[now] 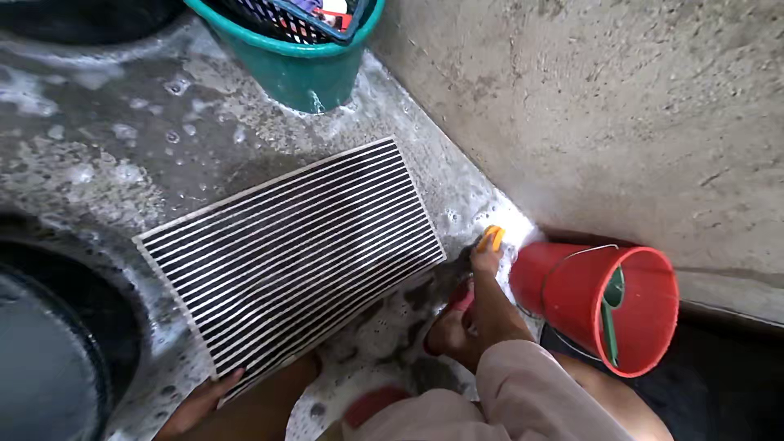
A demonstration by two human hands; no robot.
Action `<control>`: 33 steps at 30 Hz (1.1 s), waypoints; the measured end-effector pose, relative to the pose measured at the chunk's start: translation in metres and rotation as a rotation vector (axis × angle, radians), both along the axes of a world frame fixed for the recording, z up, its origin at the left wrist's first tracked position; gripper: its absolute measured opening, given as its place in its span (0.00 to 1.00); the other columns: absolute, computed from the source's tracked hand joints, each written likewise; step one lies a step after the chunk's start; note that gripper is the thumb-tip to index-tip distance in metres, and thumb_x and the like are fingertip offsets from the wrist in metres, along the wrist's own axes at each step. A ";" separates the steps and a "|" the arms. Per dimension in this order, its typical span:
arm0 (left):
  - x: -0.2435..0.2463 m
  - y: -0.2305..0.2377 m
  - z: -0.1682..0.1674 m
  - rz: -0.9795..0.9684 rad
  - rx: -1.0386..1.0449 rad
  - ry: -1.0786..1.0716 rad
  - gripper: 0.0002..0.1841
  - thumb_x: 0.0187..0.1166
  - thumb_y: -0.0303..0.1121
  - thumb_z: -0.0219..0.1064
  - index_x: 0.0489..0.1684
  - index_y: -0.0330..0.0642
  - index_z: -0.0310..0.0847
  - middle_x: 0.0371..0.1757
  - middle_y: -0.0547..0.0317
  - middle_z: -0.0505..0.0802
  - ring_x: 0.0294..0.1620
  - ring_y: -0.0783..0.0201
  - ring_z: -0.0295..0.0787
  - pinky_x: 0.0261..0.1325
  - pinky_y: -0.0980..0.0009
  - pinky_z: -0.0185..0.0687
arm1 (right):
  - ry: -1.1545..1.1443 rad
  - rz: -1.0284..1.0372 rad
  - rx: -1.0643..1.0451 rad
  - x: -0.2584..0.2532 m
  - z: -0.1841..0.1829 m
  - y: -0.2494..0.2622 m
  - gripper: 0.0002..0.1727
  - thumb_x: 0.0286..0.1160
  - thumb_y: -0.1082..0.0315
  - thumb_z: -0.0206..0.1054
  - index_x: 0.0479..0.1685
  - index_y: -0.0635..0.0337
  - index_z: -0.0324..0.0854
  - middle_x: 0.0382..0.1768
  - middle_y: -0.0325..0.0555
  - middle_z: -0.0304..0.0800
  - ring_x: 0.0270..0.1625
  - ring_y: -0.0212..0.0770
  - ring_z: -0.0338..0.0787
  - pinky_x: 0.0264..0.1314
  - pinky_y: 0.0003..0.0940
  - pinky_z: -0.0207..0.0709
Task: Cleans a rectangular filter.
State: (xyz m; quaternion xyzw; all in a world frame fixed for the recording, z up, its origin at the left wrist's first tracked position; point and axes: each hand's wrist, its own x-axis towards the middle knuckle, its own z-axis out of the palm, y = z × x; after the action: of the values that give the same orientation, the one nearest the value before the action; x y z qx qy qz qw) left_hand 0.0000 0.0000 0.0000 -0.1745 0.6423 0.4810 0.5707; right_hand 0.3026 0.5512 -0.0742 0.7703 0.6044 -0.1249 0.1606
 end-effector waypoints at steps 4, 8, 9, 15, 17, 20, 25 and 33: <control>-0.010 0.087 0.081 0.076 -0.295 -0.033 0.15 0.86 0.13 0.48 0.69 0.19 0.62 0.51 0.45 0.82 0.45 0.77 0.77 0.56 0.84 0.73 | -0.001 -0.067 -0.014 -0.022 0.017 0.016 0.44 0.80 0.49 0.66 0.96 0.40 0.51 0.86 0.71 0.61 0.80 0.66 0.77 0.73 0.57 0.79; 0.001 -0.015 -0.016 0.071 -0.035 -0.033 0.17 0.84 0.21 0.60 0.69 0.34 0.68 0.49 0.64 0.94 0.47 0.80 0.91 0.54 0.77 0.89 | 0.117 0.442 0.074 -0.060 0.018 -0.009 0.38 0.79 0.50 0.65 0.92 0.42 0.63 0.79 0.69 0.72 0.69 0.66 0.86 0.68 0.59 0.82; 0.002 -0.022 -0.023 0.052 -0.078 -0.028 0.16 0.83 0.23 0.62 0.68 0.36 0.71 0.49 0.65 0.94 0.47 0.79 0.91 0.54 0.76 0.89 | 0.161 0.577 0.029 -0.076 0.015 -0.020 0.37 0.79 0.48 0.64 0.91 0.42 0.64 0.80 0.68 0.72 0.68 0.65 0.86 0.67 0.60 0.83; 0.002 -0.031 -0.034 -0.073 -0.200 0.002 0.25 0.80 0.30 0.70 0.74 0.35 0.70 0.59 0.57 0.91 0.54 0.75 0.88 0.61 0.71 0.85 | 0.125 0.791 -0.106 -0.266 0.017 0.015 0.37 0.78 0.50 0.65 0.91 0.25 0.62 0.80 0.67 0.72 0.65 0.69 0.86 0.59 0.69 0.82; 0.002 -0.032 -0.034 -0.050 -0.179 -0.011 0.24 0.80 0.28 0.69 0.73 0.36 0.70 0.56 0.60 0.92 0.53 0.76 0.90 0.60 0.73 0.87 | 0.105 0.842 -0.142 -0.324 0.023 0.040 0.41 0.76 0.54 0.68 0.92 0.22 0.59 0.84 0.69 0.65 0.66 0.72 0.85 0.60 0.72 0.80; 0.001 -0.032 -0.037 -0.045 -0.184 -0.016 0.24 0.79 0.26 0.70 0.73 0.35 0.71 0.56 0.59 0.92 0.53 0.76 0.90 0.61 0.73 0.86 | 0.109 0.885 -0.182 -0.359 0.024 0.058 0.45 0.72 0.57 0.71 0.93 0.22 0.56 0.86 0.68 0.61 0.68 0.72 0.83 0.61 0.72 0.80; -0.004 -0.033 -0.041 -0.082 -0.122 -0.038 0.24 0.79 0.26 0.70 0.73 0.36 0.71 0.56 0.60 0.93 0.53 0.76 0.90 0.60 0.73 0.87 | 0.134 0.869 -0.113 -0.236 0.012 0.012 0.42 0.81 0.52 0.66 0.94 0.20 0.50 0.84 0.67 0.64 0.67 0.70 0.85 0.59 0.68 0.83; -0.015 0.027 0.046 -0.256 -0.185 -0.014 0.20 0.86 0.28 0.60 0.73 0.29 0.70 0.63 0.52 0.88 0.60 0.75 0.84 0.68 0.74 0.77 | 0.035 0.836 -0.189 -0.033 0.014 -0.060 0.36 0.80 0.50 0.65 0.91 0.26 0.62 0.83 0.64 0.70 0.74 0.66 0.82 0.71 0.61 0.79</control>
State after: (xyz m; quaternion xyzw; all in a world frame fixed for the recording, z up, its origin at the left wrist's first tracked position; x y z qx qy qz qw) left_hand -0.0151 0.0273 0.0459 -0.1463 0.6970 0.3416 0.6133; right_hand 0.2697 0.4914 -0.0600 0.4386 0.8531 -0.1168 0.2571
